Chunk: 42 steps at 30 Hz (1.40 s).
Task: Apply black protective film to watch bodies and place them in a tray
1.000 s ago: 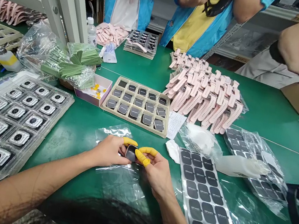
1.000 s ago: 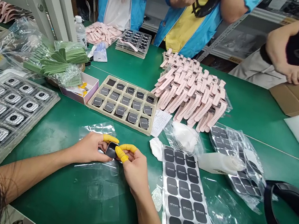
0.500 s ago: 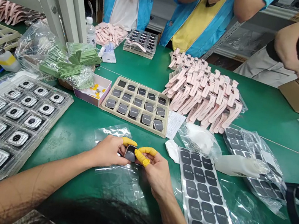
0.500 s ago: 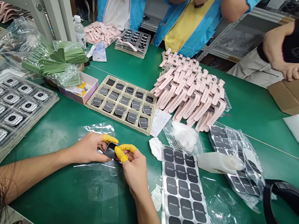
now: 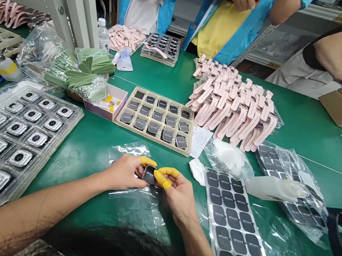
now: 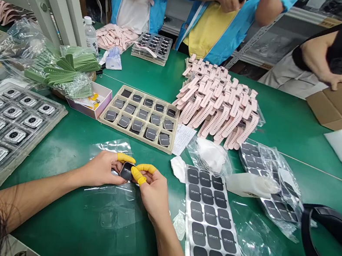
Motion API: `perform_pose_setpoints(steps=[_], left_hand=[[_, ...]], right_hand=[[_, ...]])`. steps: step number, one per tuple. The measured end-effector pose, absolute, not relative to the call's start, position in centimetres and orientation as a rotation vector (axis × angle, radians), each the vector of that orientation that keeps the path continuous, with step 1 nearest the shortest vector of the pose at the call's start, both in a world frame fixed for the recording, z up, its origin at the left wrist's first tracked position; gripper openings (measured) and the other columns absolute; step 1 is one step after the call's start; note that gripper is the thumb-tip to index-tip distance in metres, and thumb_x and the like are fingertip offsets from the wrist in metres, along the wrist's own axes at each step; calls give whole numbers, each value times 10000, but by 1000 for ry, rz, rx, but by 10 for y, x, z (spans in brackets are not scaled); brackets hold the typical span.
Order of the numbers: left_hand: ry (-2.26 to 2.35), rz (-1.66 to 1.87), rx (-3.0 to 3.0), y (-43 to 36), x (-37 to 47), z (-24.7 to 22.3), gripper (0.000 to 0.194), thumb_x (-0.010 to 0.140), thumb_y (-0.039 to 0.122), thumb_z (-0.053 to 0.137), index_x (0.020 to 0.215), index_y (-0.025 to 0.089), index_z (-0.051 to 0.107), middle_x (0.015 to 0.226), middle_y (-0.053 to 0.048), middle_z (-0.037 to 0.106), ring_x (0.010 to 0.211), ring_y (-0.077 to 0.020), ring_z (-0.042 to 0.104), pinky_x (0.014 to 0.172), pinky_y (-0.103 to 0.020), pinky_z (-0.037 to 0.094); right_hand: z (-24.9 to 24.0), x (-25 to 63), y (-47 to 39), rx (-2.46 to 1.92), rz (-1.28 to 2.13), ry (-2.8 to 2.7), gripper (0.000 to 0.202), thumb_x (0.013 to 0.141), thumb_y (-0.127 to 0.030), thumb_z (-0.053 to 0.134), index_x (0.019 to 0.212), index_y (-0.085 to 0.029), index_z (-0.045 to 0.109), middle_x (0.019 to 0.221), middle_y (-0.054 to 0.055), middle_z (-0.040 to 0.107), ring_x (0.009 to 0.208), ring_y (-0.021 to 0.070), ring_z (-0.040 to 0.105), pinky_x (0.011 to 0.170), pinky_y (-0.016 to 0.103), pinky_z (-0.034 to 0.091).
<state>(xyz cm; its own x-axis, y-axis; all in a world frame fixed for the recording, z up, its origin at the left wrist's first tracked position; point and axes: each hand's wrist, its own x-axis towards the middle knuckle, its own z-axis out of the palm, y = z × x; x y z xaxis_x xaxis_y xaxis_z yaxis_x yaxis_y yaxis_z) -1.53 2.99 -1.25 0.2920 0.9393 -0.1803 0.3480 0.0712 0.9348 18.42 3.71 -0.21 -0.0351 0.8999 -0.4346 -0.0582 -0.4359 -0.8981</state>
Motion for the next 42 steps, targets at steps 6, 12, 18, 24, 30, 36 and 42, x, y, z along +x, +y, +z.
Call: perform_pose_setpoints(steps=[6, 12, 18, 24, 30, 36, 42], left_hand=[[1262, 692, 1494, 30, -16, -10, 536, 737, 230, 821, 1273, 208, 808, 821, 24, 819, 799, -196, 790, 706, -270, 578], [1254, 705, 1450, 30, -15, -7, 566, 720, 218, 805, 1286, 211, 802, 770, 36, 791, 761, -191, 774, 691, -273, 560], [1257, 698, 1378, 30, -15, -8, 550, 670, 187, 834, 1219, 204, 818, 691, 58, 720, 690, -173, 718, 678, -273, 570], [1247, 733, 1317, 30, -12, -5, 544, 662, 149, 848, 1204, 172, 802, 754, 26, 754, 769, -204, 767, 762, -313, 622], [1159, 1054, 932, 35, -25, -4, 694, 633, 263, 986, 1265, 161, 718, 1191, -115, 833, 1043, -240, 807, 981, -386, 649], [1671, 1055, 1656, 102, -61, 35, 576, 868, 423, 884, 1379, 217, 712, 1538, -156, 673, 1431, -338, 602, 1256, -542, 462], [2215, 39, 2061, 252, -74, 95, 609, 886, 452, 886, 1439, 251, 731, 1605, -191, 577, 1538, -471, 423, 1231, -596, 396]], right_hand=[[-6, 185, 38, -1453, 1573, -975, 600, 418, -576, 1066, 777, -201, 766, 777, 28, 750, 763, 195, 696, 729, 326, 596], [-14, 188, 34, -1374, 1512, -1020, 639, 558, -471, 1027, 1071, -264, 708, 954, -29, 692, 724, 149, 693, 687, 305, 626], [-20, 179, 37, -1416, 1414, -1194, 671, 713, -498, 914, 1272, -272, 620, 827, -71, 673, 618, 157, 660, 558, 288, 571], [-27, 176, 35, -1413, 1335, -1234, 636, 743, -513, 896, 1267, -262, 639, 782, -52, 715, 632, 190, 677, 581, 311, 554], [-42, 178, 25, -1279, 1114, -1668, 394, 938, -540, 744, 1282, -347, 726, 886, 27, 769, 786, 287, 722, 748, 447, 602], [-60, 172, 24, -1122, 665, -2126, 246, 1023, -370, 622, 1180, -369, 811, 920, 98, 732, 846, 347, 679, 716, 477, 539], [-65, 174, 25, -1060, 657, -2123, 240, 1014, -337, 626, 1169, -379, 804, 918, 84, 744, 838, 338, 681, 692, 468, 555]])
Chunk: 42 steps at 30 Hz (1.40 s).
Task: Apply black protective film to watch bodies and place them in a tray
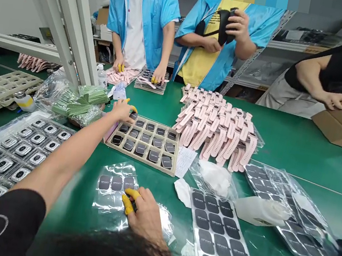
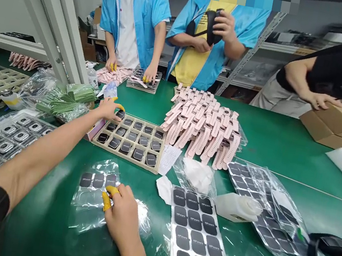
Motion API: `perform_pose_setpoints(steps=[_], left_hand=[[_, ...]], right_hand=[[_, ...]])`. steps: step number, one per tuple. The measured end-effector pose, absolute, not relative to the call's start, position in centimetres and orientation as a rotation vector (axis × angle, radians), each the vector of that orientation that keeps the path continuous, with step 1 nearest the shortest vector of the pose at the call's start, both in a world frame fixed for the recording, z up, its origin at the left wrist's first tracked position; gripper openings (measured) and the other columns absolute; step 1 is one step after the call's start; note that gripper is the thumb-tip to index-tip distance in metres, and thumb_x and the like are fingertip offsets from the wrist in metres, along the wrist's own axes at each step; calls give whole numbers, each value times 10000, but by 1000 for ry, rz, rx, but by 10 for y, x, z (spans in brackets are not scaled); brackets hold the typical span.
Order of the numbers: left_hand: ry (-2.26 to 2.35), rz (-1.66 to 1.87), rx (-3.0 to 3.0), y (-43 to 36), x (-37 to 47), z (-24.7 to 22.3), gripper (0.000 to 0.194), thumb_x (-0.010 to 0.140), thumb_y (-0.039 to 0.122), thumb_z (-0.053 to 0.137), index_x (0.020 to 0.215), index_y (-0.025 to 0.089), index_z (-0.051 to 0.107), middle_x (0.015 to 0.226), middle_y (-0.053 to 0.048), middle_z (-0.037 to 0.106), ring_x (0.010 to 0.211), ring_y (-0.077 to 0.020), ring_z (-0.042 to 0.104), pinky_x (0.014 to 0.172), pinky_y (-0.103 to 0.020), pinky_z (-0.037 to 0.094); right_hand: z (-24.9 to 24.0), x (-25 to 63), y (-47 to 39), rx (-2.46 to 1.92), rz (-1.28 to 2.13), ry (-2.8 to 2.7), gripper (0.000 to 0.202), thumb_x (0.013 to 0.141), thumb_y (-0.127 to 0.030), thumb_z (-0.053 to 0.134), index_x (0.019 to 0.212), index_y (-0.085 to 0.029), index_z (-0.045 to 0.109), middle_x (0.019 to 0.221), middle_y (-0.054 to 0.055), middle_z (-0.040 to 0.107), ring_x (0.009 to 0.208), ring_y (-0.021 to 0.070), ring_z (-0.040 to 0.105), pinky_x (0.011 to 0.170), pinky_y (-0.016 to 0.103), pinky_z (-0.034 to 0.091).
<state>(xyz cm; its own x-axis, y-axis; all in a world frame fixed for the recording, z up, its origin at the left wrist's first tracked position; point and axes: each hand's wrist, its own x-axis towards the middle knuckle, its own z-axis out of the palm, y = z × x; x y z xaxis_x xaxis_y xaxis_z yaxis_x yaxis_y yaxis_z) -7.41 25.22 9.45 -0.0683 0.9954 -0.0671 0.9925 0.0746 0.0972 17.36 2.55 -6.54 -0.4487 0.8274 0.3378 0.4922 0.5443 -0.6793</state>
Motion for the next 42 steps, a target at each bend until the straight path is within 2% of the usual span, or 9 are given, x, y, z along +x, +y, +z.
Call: perform_pose_setpoints(steps=[3, 4, 7, 10, 14, 20, 25, 32, 42], left_hand=[[2218, -64, 2034, 282, -74, 108, 729, 731, 395, 1004, 1389, 217, 745, 1511, -219, 641, 1459, -505, 492, 1179, -621, 433], [2209, -57, 2056, 280, -72, 108, 748, 735, 389, 1001, 1405, 200, 729, 1504, -228, 641, 1455, -501, 494, 1188, -624, 421], [2095, 9, 2205, 237, -54, 96, 605, 904, 482, 858, 1406, 176, 717, 1455, -207, 669, 1438, -426, 534, 1226, -536, 402], [1776, -21, 2441, 170, -28, 66, 453, 941, 602, 788, 1144, 198, 805, 1224, -145, 749, 1240, -340, 683, 1062, -393, 534], [1840, -36, 2499, 125, -13, 32, 294, 1060, 422, 639, 1111, 173, 786, 1122, -153, 756, 1019, -300, 762, 854, -371, 581], [1858, -47, 2532, 147, -14, 31, 309, 1018, 362, 657, 1054, 95, 807, 1080, -228, 771, 1057, -367, 761, 863, -411, 551], [1558, -56, 2741, 140, -24, 27, 170, 1014, 204, 639, 1045, 152, 798, 1185, -194, 755, 1196, -323, 689, 993, -394, 487], [1188, -125, 2920, 154, -43, 31, 103, 934, 125, 715, 874, 195, 760, 1078, -123, 741, 1034, -255, 662, 921, -361, 469], [1234, -46, 3000, 153, -44, 14, 74, 984, 189, 713, 957, 171, 780, 1028, -123, 739, 932, -256, 691, 768, -352, 491]], right_hand=[[-63, 174, 26, -1046, 657, -2109, 234, 1013, -353, 624, 1156, -395, 804, 903, 71, 753, 822, 332, 685, 683, 464, 566], [-63, 174, 26, -1041, 662, -2106, 227, 1018, -364, 619, 1148, -396, 802, 897, 68, 752, 820, 331, 687, 681, 464, 566], [-62, 174, 26, -1021, 679, -2107, 215, 1030, -384, 605, 1133, -395, 794, 889, 62, 743, 827, 327, 695, 683, 458, 564], [-64, 173, 27, -1034, 651, -2109, 217, 1019, -374, 604, 1116, -411, 795, 891, 59, 738, 832, 334, 697, 673, 462, 559], [-66, 172, 29, -993, 622, -2117, 206, 1002, -361, 623, 1097, -414, 799, 880, 59, 742, 816, 339, 689, 657, 464, 546], [-60, 176, 33, -980, 679, -2120, 180, 984, -343, 649, 1056, -381, 809, 874, 57, 750, 835, 326, 690, 712, 457, 539], [-57, 176, 33, -992, 698, -2151, 175, 969, -318, 666, 1027, -371, 821, 874, 54, 764, 850, 322, 696, 740, 454, 534], [-56, 175, 32, -997, 648, -2176, 189, 983, -321, 651, 1019, -336, 836, 899, 74, 782, 859, 322, 683, 747, 460, 525], [-56, 176, 32, -1034, 585, -2272, 226, 1040, -288, 609, 1081, -245, 826, 932, 69, 769, 902, 276, 676, 778, 394, 511]])
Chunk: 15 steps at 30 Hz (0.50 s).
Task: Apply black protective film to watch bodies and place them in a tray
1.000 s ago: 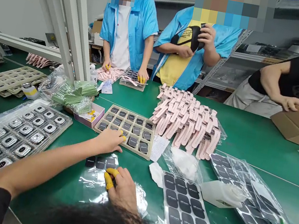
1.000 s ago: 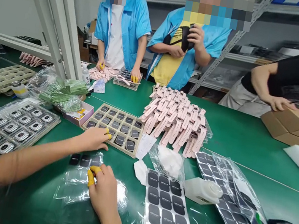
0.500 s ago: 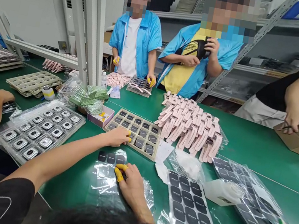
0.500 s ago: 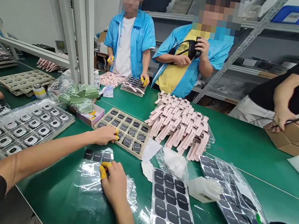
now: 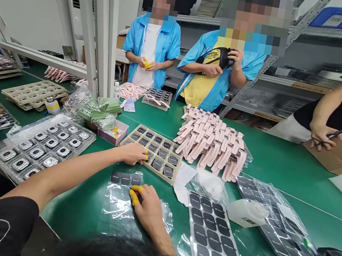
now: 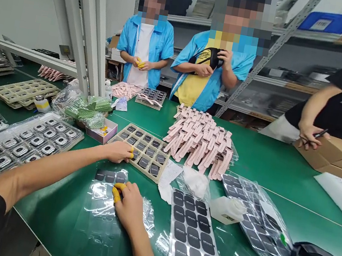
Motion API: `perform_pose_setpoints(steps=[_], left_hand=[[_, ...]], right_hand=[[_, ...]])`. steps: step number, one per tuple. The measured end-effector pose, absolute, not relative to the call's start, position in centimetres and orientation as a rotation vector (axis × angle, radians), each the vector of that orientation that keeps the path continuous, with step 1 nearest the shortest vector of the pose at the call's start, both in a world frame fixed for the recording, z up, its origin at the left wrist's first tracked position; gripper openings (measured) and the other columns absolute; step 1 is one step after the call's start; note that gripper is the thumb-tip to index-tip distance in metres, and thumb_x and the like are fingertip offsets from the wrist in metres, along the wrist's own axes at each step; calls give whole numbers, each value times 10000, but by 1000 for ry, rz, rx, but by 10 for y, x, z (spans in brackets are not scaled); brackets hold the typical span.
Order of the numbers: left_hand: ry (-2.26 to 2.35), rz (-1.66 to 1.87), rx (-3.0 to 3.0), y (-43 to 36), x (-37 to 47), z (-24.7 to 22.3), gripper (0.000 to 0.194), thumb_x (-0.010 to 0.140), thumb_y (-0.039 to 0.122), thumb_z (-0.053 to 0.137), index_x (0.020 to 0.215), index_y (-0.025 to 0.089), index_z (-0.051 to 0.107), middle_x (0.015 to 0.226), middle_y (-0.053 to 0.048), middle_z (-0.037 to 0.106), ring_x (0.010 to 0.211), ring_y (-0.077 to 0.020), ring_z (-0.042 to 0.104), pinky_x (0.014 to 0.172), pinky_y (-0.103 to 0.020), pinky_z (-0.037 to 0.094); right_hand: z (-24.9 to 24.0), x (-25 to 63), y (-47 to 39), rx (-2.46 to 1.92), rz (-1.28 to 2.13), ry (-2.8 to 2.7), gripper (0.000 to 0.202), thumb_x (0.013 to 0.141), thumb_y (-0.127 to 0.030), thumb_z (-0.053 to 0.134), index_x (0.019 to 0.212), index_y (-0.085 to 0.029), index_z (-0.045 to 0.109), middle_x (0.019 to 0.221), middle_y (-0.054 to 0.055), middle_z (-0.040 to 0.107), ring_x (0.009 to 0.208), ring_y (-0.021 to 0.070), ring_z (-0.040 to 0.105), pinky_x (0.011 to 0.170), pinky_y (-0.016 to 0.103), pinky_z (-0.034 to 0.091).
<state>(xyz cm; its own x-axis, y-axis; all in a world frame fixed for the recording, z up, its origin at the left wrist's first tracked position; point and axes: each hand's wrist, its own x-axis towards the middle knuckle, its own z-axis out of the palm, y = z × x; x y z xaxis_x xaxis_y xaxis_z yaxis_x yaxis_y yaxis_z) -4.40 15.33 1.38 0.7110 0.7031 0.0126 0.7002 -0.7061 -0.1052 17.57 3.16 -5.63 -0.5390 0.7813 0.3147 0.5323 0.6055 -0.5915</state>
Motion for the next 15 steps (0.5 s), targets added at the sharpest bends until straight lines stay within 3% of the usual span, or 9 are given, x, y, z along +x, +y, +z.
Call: perform_pose_setpoints(steps=[7, 12, 15], left_hand=[[-1096, -4, -2822, 149, -52, 31, 142, 979, 85, 652, 974, 166, 769, 1061, -122, 760, 1026, -242, 678, 950, -346, 483], [-1212, 3, -2779, 181, -69, 60, 169, 951, 72, 676, 920, 210, 769, 1048, -85, 780, 1024, -215, 684, 936, -337, 433], [-1406, 10, -2662, 201, -68, 72, 221, 924, 10, 639, 862, 178, 770, 999, -120, 789, 989, -229, 699, 937, -366, 413]], right_hand=[[-53, 176, 32, -1049, 588, -2303, 190, 1045, -273, 644, 1117, -269, 820, 967, 52, 771, 916, 259, 674, 797, 366, 506], [-50, 175, 30, -1052, 607, -2291, 188, 1059, -302, 651, 1124, -247, 818, 968, 50, 767, 920, 249, 669, 810, 358, 509], [-49, 174, 29, -1056, 606, -2286, 180, 1057, -302, 660, 1115, -244, 820, 957, 48, 763, 913, 244, 662, 802, 351, 501]])
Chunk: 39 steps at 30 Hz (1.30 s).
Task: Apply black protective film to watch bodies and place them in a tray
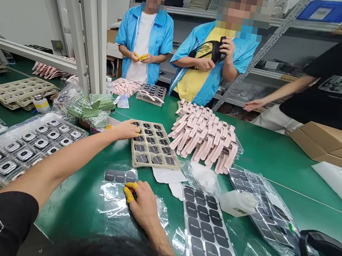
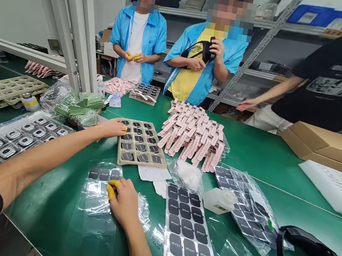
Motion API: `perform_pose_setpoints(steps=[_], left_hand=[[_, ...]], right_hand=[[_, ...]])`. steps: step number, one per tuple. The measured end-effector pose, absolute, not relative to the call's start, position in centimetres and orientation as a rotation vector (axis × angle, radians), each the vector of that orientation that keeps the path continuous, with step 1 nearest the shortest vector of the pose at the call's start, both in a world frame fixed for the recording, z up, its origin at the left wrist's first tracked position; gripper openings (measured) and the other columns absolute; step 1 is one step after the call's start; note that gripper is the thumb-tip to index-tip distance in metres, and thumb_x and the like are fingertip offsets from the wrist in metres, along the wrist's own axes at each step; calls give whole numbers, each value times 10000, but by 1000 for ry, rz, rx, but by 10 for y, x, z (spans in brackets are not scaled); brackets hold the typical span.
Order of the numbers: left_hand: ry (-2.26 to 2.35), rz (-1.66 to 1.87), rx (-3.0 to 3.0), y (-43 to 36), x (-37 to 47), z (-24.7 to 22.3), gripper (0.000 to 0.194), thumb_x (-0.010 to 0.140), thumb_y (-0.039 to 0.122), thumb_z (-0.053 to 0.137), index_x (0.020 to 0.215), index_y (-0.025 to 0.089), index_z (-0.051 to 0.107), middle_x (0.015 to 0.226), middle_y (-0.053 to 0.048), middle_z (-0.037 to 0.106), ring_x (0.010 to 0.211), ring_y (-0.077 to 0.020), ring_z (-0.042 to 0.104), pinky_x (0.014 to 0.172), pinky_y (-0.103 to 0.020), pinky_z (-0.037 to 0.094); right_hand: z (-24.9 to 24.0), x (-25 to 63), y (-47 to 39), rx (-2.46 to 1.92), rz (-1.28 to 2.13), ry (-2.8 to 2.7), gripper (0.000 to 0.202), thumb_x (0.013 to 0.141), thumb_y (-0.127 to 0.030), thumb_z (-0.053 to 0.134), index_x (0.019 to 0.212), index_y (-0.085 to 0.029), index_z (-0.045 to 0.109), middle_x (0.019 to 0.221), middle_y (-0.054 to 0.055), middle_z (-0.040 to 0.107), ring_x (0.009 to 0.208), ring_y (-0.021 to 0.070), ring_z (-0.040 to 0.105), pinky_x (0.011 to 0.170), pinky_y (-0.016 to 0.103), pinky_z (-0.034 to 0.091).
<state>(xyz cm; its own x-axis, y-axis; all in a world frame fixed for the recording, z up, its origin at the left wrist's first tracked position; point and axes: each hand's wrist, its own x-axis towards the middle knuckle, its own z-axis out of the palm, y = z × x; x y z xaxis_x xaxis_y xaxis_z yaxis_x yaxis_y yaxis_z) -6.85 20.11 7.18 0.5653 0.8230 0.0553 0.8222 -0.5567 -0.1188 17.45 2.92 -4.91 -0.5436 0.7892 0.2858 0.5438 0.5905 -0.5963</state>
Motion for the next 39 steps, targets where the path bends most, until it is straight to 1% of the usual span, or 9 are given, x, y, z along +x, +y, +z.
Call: perform_pose_setpoints(steps=[4, 9, 13, 20, 25, 30, 31, 34, 39], left_hand=[[-1633, -24, -2510, 202, -43, 68, 204, 976, 76, 605, 1016, 110, 802, 1024, -198, 790, 1028, -279, 715, 929, -388, 431], [-1640, 33, -2632, 168, -12, 44, 226, 981, 417, 762, 1022, 206, 829, 1046, -107, 805, 987, -261, 752, 792, -313, 480], [-1750, 29, -2566, 170, -12, 39, 215, 1061, 307, 652, 1108, 188, 826, 1115, -131, 796, 1025, -257, 766, 801, -310, 501], [-2044, -106, -2309, 176, 18, 61, 363, 1040, 84, 545, 1337, 103, 751, 1266, -264, 761, 1212, -332, 732, 1011, -445, 528], [-2074, -249, -2409, 66, 6, 59, 382, 1087, 439, 598, 1403, 286, 748, 1253, -74, 823, 1128, -240, 767, 900, -312, 567], [-2638, -1024, -1516, -90, -97, 48, 248, 993, 466, 691, 1091, 275, 816, 952, -83, 825, 882, -280, 758, 874, -380, 582], [-2680, -1058, -1136, -116, -123, 48, 213, 939, 460, 742, 1000, 262, 792, 897, -111, 787, 919, -331, 747, 888, -419, 582], [-2730, -1210, -401, -169, -193, 51, 393, 791, 433, 866, 1053, 187, 709, 1147, -202, 723, 1220, -446, 663, 951, -491, 589], [-2815, -2105, 58, -186, -243, 57, 249, 720, 138, 863, 894, 144, 685, 852, -80, 725, 701, -192, 662, 665, -311, 586]], right_hand=[[-49, 174, 29, -1068, 603, -2282, 173, 1058, -300, 658, 1113, -267, 818, 954, 38, 760, 916, 234, 656, 795, 334, 488], [-50, 173, 29, -1081, 592, -2284, 161, 1032, -288, 685, 1114, -265, 821, 926, 38, 751, 902, 238, 650, 758, 335, 455], [-50, 172, 29, -1074, 585, -2274, 159, 1025, -273, 691, 1111, -269, 825, 918, 34, 748, 893, 235, 649, 737, 330, 447], [-58, 175, 33, -1024, 558, -2284, 178, 1047, -284, 656, 1109, -244, 819, 927, 49, 753, 890, 244, 651, 764, 346, 471], [-62, 180, 34, -988, 551, -2306, 249, 1055, -286, 584, 1108, -230, 820, 913, 78, 739, 892, 282, 657, 780, 391, 490], [-58, 184, 33, -1025, 611, -2334, 328, 1079, -408, 530, 1123, -272, 825, 923, 81, 753, 896, 302, 681, 775, 427, 549], [-57, 185, 33, -1037, 621, -2342, 347, 1079, -413, 512, 1124, -278, 828, 929, 87, 755, 896, 309, 683, 781, 442, 564], [-57, 186, 34, -1052, 622, -2372, 366, 1051, -385, 489, 1137, -312, 838, 940, 101, 755, 895, 331, 690, 790, 484, 599], [-64, 189, 34, -1016, 520, -2413, 394, 1056, -376, 473, 1225, -353, 828, 1189, 141, 741, 1069, 356, 719, 900, 528, 647]])
